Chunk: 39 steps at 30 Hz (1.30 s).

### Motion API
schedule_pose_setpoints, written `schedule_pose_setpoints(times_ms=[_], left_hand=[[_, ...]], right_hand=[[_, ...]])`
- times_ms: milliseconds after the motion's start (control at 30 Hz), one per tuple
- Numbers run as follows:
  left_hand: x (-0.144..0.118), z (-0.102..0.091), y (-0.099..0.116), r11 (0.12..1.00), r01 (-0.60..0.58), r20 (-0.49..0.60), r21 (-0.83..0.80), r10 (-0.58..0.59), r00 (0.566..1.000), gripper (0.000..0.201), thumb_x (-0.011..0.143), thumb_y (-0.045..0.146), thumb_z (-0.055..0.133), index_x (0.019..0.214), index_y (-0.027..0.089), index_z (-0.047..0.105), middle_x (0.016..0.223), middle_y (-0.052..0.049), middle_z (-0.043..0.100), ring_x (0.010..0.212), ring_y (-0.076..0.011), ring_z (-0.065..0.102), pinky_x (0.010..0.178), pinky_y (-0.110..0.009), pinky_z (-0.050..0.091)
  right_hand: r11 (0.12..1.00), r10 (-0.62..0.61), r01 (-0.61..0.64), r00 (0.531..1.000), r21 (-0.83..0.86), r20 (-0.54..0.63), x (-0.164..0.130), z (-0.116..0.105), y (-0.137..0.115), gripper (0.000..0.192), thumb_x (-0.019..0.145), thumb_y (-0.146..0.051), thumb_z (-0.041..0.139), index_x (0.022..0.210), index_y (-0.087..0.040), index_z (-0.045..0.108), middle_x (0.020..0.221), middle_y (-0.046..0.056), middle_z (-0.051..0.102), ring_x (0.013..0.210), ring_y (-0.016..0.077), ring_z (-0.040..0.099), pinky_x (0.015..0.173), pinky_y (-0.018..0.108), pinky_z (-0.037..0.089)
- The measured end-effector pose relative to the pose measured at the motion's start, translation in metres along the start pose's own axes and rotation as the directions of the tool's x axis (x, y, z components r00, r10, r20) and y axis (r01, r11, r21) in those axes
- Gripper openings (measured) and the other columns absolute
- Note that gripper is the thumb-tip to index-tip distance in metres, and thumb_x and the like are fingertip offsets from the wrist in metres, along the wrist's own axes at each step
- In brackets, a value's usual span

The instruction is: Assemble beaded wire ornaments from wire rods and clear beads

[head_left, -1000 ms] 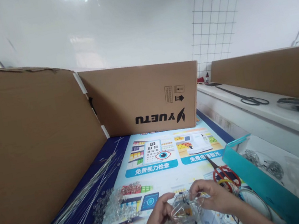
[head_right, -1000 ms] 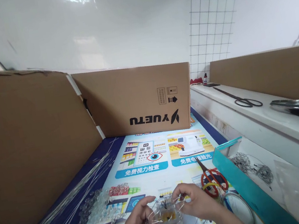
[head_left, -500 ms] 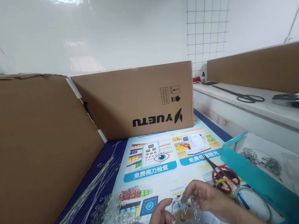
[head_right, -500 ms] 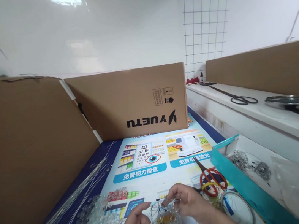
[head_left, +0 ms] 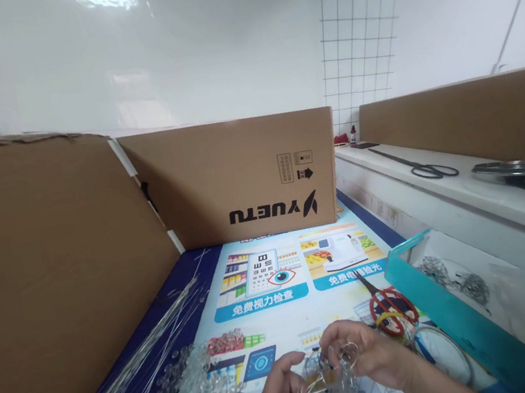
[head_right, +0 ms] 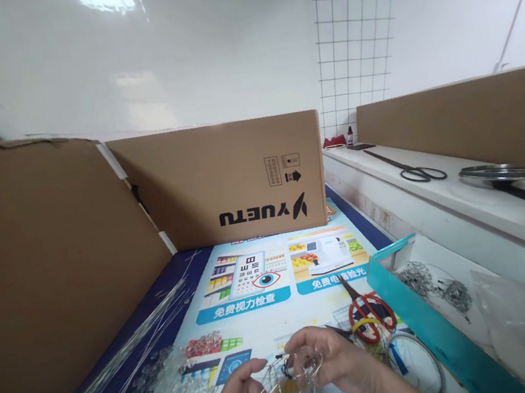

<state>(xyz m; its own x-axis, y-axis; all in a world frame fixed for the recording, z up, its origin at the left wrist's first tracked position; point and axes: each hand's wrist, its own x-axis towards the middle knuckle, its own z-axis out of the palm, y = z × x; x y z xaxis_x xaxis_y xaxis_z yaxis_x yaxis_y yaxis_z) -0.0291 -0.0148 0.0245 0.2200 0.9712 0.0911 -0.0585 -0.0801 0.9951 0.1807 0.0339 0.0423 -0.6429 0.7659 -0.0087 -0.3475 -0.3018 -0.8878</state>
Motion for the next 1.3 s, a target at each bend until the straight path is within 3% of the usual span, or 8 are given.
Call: schedule_pose_setpoints(times_ms=[200, 367, 667, 900, 1100, 1300], left_hand=[[0.006, -0.007, -0.006, 0.999, 0.034, 0.063, -0.006, -0.033, 0.997, 0.053, 0.068, 0.031, 0.069, 0.114, 0.024, 0.044, 0.07, 0.003, 0.052, 0.066, -0.0141, 0.05, 0.066, -0.028, 0.035], [0.011, -0.014, -0.011, 0.999, 0.044, 0.145, 0.003, -0.043, 0.988, 0.053, 0.067, 0.03, 0.07, 0.112, 0.023, 0.043, 0.07, 0.003, 0.052, 0.066, -0.0135, 0.049, 0.064, -0.026, 0.034], [0.013, -0.022, -0.015, 0.991, 0.037, 0.116, 0.129, -0.052, 0.992, 0.047, 0.07, 0.023, 0.064, 0.113, 0.023, 0.044, 0.069, 0.003, 0.052, 0.062, -0.0128, 0.048, 0.061, -0.026, 0.036], [0.016, -0.027, -0.015, 0.984, 0.097, 0.126, 0.148, -0.116, 0.985, 0.046, 0.071, 0.023, 0.064, 0.114, 0.021, 0.045, 0.071, 0.003, 0.051, 0.063, -0.0117, 0.046, 0.061, -0.025, 0.036], [0.009, -0.018, -0.001, 0.943, 0.035, 0.023, 0.33, -0.045, 0.999, 0.043, 0.069, 0.022, 0.06, 0.111, 0.02, 0.05, 0.069, 0.003, 0.056, 0.061, -0.0121, 0.05, 0.061, -0.024, 0.04], [-0.004, -0.014, 0.021, 0.804, -0.072, 0.029, 0.59, 0.068, 0.997, 0.05, 0.068, 0.012, 0.058, 0.115, 0.027, 0.047, 0.072, 0.005, 0.062, 0.063, -0.0123, 0.056, 0.065, -0.022, 0.044]], right_hand=[[0.997, -0.043, 0.039, 0.996, -0.062, -0.077, -0.002, 0.002, -0.008, 0.047, 0.05, -0.019, 0.076, 0.094, -0.017, 0.061, 0.079, 0.001, 0.056, 0.072, 0.013, 0.048, 0.063, 0.022, 0.034], [0.991, -0.035, 0.02, 0.993, -0.134, -0.115, -0.002, -0.006, -0.007, 0.041, 0.047, -0.015, 0.078, 0.086, -0.016, 0.064, 0.063, -0.004, 0.05, 0.059, 0.0089, 0.04, 0.054, 0.019, 0.028], [0.983, 0.026, -0.058, 0.983, -0.173, -0.183, 0.004, -0.027, 0.015, 0.031, 0.05, -0.014, 0.075, 0.08, -0.015, 0.067, 0.066, -0.002, 0.059, 0.062, 0.0102, 0.049, 0.058, 0.021, 0.035], [0.964, 0.016, -0.063, 0.984, -0.26, -0.178, 0.004, -0.027, 0.017, 0.026, 0.057, -0.012, 0.072, 0.082, -0.016, 0.07, 0.07, -0.001, 0.061, 0.063, 0.01, 0.05, 0.059, 0.021, 0.037], [0.843, -0.062, 0.034, 0.997, -0.537, -0.035, 0.005, -0.021, 0.011, 0.024, 0.059, -0.01, 0.068, 0.081, -0.02, 0.072, 0.078, -0.001, 0.062, 0.067, 0.0118, 0.054, 0.062, 0.022, 0.041], [0.913, -0.086, 0.075, 0.996, -0.401, -0.009, 0.004, -0.015, 0.011, 0.024, 0.059, -0.009, 0.069, 0.08, -0.018, 0.071, 0.08, 0.0, 0.063, 0.072, 0.0125, 0.056, 0.066, 0.023, 0.041]])
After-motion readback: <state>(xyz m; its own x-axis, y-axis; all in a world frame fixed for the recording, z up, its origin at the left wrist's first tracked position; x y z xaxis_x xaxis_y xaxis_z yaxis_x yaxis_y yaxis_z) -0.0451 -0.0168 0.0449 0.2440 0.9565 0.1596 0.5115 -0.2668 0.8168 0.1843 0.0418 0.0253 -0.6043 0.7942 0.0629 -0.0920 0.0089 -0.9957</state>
